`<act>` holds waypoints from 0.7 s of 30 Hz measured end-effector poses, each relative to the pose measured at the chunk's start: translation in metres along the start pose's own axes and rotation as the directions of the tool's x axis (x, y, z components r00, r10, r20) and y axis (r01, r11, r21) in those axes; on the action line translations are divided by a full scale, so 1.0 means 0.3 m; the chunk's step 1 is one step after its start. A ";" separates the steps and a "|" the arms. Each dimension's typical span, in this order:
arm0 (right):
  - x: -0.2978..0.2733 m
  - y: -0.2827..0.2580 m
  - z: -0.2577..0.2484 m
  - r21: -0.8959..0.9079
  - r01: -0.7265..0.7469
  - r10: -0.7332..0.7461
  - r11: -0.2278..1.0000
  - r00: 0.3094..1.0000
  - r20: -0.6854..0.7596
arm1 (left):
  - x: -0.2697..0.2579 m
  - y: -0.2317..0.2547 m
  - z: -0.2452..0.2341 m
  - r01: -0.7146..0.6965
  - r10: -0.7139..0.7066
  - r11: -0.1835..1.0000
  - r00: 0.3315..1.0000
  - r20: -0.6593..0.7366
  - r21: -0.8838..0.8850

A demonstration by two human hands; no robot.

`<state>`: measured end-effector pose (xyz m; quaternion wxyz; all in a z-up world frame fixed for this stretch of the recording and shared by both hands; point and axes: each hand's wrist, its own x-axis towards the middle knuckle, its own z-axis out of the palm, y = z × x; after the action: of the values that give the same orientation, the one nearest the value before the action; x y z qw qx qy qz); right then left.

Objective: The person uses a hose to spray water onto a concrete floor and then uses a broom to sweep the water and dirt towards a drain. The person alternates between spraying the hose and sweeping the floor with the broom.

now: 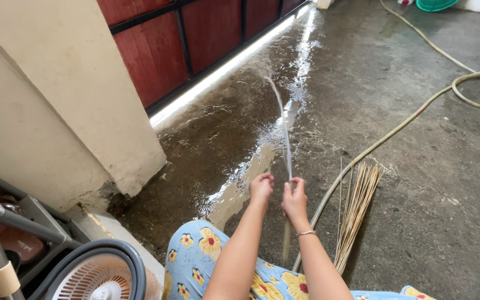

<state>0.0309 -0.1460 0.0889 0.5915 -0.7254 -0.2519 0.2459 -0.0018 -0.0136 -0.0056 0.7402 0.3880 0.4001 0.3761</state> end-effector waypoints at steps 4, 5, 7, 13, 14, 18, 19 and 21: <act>0.117 0.040 -0.074 0.280 -0.005 0.032 0.960 0.996 -0.089 | -0.165 -0.043 0.064 0.058 -0.249 0.891 0.892 0.378 0.451; 0.150 0.048 -0.096 0.382 0.014 0.038 0.924 0.991 -0.127 | -0.213 -0.045 0.085 0.024 -0.322 0.840 0.825 0.464 0.541; 0.202 0.059 -0.151 0.516 0.022 0.089 0.856 0.978 -0.190 | -0.312 -0.043 0.086 0.110 -0.500 0.742 0.748 0.437 0.661; 0.293 0.100 -0.290 0.588 0.031 0.138 0.808 0.961 -0.240 | -0.406 -0.031 0.094 0.097 -0.552 0.754 0.632 0.545 0.650; 0.298 0.114 -0.301 0.558 0.002 0.139 0.830 0.968 -0.211 | -0.409 -0.029 0.099 0.144 -0.538 0.775 0.662 0.523 0.615; 0.305 0.223 -0.355 0.340 -0.019 0.124 0.940 0.949 -0.290 | -0.387 -0.024 0.137 0.176 -0.399 0.858 0.820 0.411 0.482; 0.282 0.260 -0.380 0.212 -0.136 0.208 0.968 0.906 -0.368 | -0.382 -0.028 0.151 0.144 -0.337 0.879 0.862 0.378 0.455; 0.183 0.330 -0.432 -0.047 -0.427 0.344 0.903 0.782 -0.519 | -0.350 -0.022 0.175 0.122 -0.268 0.906 0.906 0.328 0.405</act>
<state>0.1643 -0.2224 0.0118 0.5123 -0.8454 0.0446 0.1446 0.0044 -0.1217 0.0400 0.7494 0.5442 0.3527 0.1340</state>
